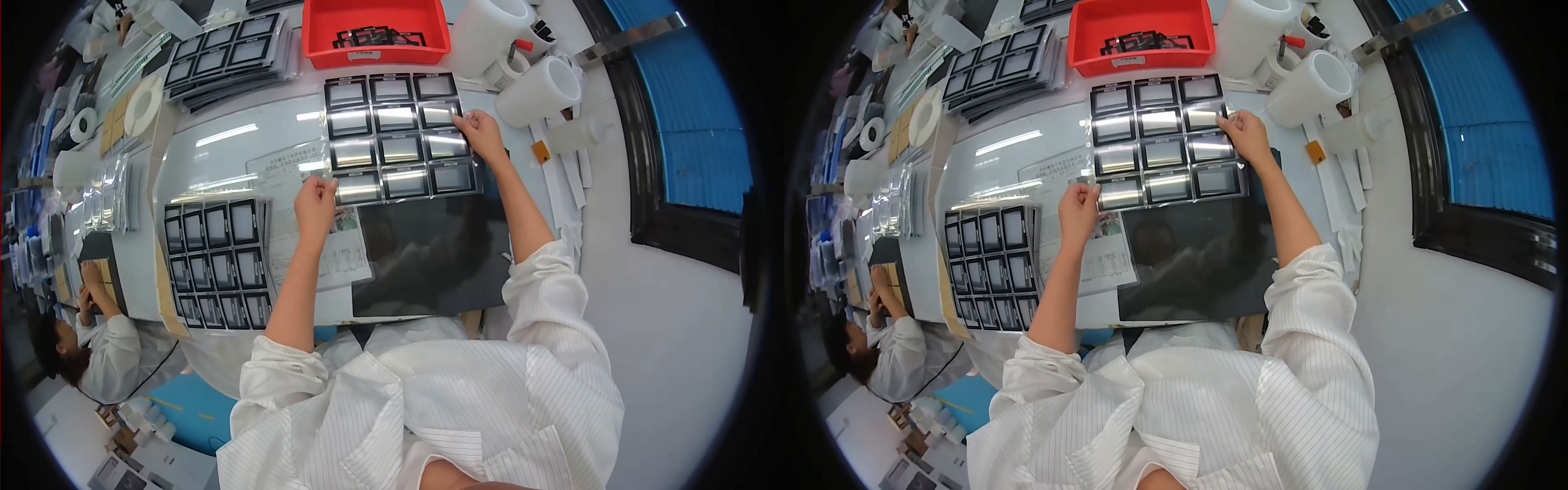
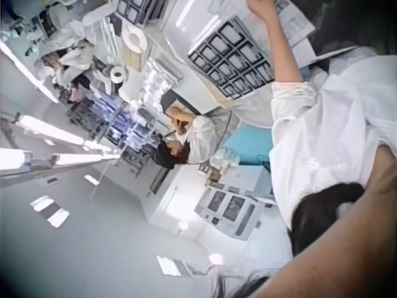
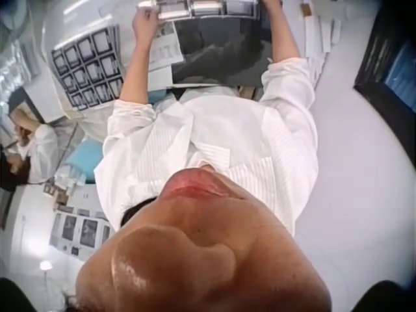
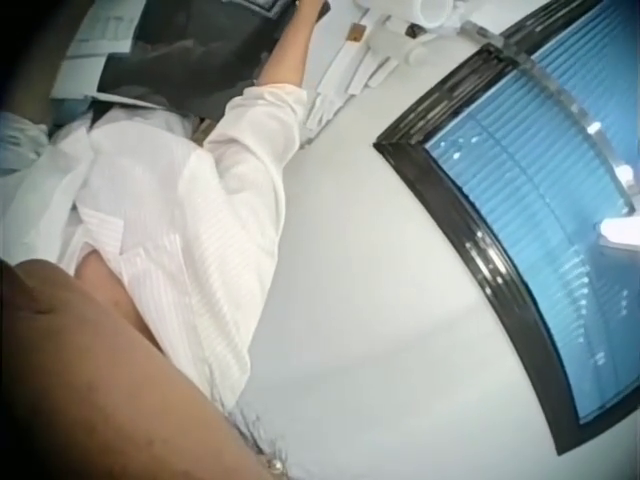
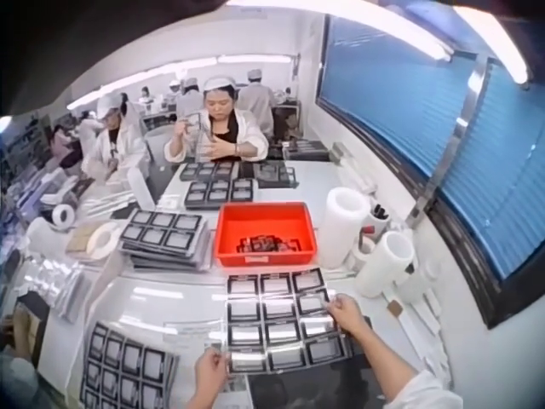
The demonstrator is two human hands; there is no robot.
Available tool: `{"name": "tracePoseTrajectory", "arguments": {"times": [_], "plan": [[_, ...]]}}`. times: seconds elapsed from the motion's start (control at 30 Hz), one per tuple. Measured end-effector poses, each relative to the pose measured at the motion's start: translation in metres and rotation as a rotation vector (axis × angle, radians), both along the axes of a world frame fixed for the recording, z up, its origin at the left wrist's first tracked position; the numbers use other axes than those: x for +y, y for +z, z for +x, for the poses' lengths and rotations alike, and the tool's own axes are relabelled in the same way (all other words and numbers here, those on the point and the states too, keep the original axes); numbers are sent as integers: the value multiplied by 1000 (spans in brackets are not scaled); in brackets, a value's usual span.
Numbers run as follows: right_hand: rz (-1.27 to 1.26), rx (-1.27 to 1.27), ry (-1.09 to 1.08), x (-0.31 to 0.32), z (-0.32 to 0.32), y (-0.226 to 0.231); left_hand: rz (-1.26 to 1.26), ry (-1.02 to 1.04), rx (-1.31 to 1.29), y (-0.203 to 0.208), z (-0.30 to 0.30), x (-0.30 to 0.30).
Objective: The person places small components into a grid tray by hand.
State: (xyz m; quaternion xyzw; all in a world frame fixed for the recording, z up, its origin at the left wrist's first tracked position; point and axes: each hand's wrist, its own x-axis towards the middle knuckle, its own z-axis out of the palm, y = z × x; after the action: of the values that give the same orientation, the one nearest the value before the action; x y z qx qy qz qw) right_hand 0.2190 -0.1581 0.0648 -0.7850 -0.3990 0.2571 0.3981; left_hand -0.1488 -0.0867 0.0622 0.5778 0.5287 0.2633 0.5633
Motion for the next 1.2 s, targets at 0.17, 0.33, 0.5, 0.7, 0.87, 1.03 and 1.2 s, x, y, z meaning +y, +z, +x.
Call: {"name": "tracePoseTrajectory", "arguments": {"times": [0.17, 0.33, 0.5, 0.7, 0.87, 1.03, 1.2], "plan": [[54, 77, -17, 15, -7, 8, 172, 3, 263, 10, 9, 7], [-14, -59, -5, 9, 2, -2, 229, -51, 381, 11, 8, 6], [-43, -100, 21, 12, 3, -4, 350, -81, 496, 13, 9, 3], [-97, -24, -23, 11, 3, -3, 403, -135, 679, 30, 19, 1], [-179, -480, -35, -2, -13, 17, 455, -149, 749, 30, 18, -2], [-292, -512, -40, -34, -20, 13, 493, -130, 743, 25, 18, -7], [-217, -597, -101, -47, -32, 15, 517, -142, 741, 25, 19, -8]]}}
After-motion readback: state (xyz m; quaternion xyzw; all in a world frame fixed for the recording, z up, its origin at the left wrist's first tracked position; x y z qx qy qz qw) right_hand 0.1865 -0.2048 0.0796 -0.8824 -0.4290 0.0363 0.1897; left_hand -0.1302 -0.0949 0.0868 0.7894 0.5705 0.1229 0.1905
